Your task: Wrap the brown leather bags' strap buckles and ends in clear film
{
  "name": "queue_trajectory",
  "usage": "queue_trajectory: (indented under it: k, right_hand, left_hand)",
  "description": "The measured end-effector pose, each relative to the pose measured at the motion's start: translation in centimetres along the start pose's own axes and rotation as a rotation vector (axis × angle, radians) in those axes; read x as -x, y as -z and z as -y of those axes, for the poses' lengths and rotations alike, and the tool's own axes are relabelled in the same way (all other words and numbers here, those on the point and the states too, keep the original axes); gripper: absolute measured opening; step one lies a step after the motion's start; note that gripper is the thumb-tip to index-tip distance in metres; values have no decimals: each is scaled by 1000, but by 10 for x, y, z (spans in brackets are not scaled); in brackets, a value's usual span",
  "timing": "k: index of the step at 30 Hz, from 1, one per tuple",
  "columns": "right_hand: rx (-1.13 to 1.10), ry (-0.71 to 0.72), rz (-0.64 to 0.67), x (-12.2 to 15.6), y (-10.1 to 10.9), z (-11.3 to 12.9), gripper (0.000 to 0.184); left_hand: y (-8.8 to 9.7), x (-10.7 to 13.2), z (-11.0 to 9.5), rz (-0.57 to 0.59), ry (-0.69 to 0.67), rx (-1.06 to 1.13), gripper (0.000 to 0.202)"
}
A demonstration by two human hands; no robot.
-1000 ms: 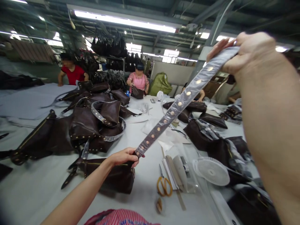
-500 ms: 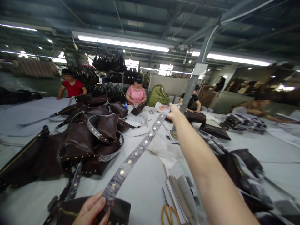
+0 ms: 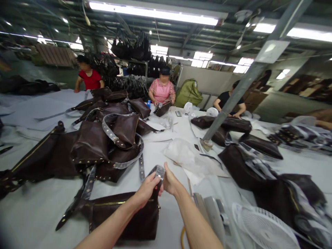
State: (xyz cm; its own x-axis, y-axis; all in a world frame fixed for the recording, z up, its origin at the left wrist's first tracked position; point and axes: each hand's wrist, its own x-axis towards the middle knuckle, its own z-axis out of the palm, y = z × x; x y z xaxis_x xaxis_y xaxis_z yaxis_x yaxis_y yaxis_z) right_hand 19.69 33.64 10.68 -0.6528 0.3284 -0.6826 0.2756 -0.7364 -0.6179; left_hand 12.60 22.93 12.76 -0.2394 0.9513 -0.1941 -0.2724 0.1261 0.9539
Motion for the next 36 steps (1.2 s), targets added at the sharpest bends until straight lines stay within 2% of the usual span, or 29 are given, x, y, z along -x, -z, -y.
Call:
queue_trajectory:
  k: [2, 4, 6, 8, 11, 14, 16, 21, 26, 28, 31, 33, 36]
  right_hand:
    - [99, 21, 20, 13, 12, -7, 80]
    - [150, 49, -13, 24, 20, -9, 79]
    - [110, 112, -2, 30, 23, -7, 74]
    - [16, 242, 29, 31, 20, -3, 59]
    - [-130, 431, -28, 26, 8, 2, 33]
    - [-224, 525, -63, 18, -3, 4, 32]
    - [-286, 567, -109, 14, -5, 4, 35]
    - [-362, 646, -199, 9, 5, 2, 37]
    - [-333, 798, -285, 1, 8, -16, 35]
    - [-351, 800, -301, -5, 2, -28, 36]
    - [-277, 746, -238, -10, -6, -38, 38]
    - [-234, 746, -221, -11, -7, -37, 39]
    - [-223, 788, -283, -9, -2, -31, 41]
  left_hand:
    - [-3, -7, 1, 38, -7, -53, 24]
    - [-4, -13, 3, 62, -7, -88, 23]
    - [-4, -17, 7, 68, -2, -96, 22]
    - [1, -21, 14, 96, 2, -99, 17]
    - [18, -26, 27, 227, -17, -207, 11]
    - [40, -28, 37, 397, 16, -208, 20]
    - [50, -29, 41, 432, 38, -187, 22]
    - [53, -32, 46, 371, 54, -287, 19]
    - [48, -29, 52, 99, -44, -425, 25]
    - [46, -25, 54, 27, -93, -505, 26]
    - [45, -21, 54, -35, -101, -530, 23]
    - [46, -18, 52, -69, -85, -512, 24]
    - [45, -17, 45, -136, -61, -477, 30]
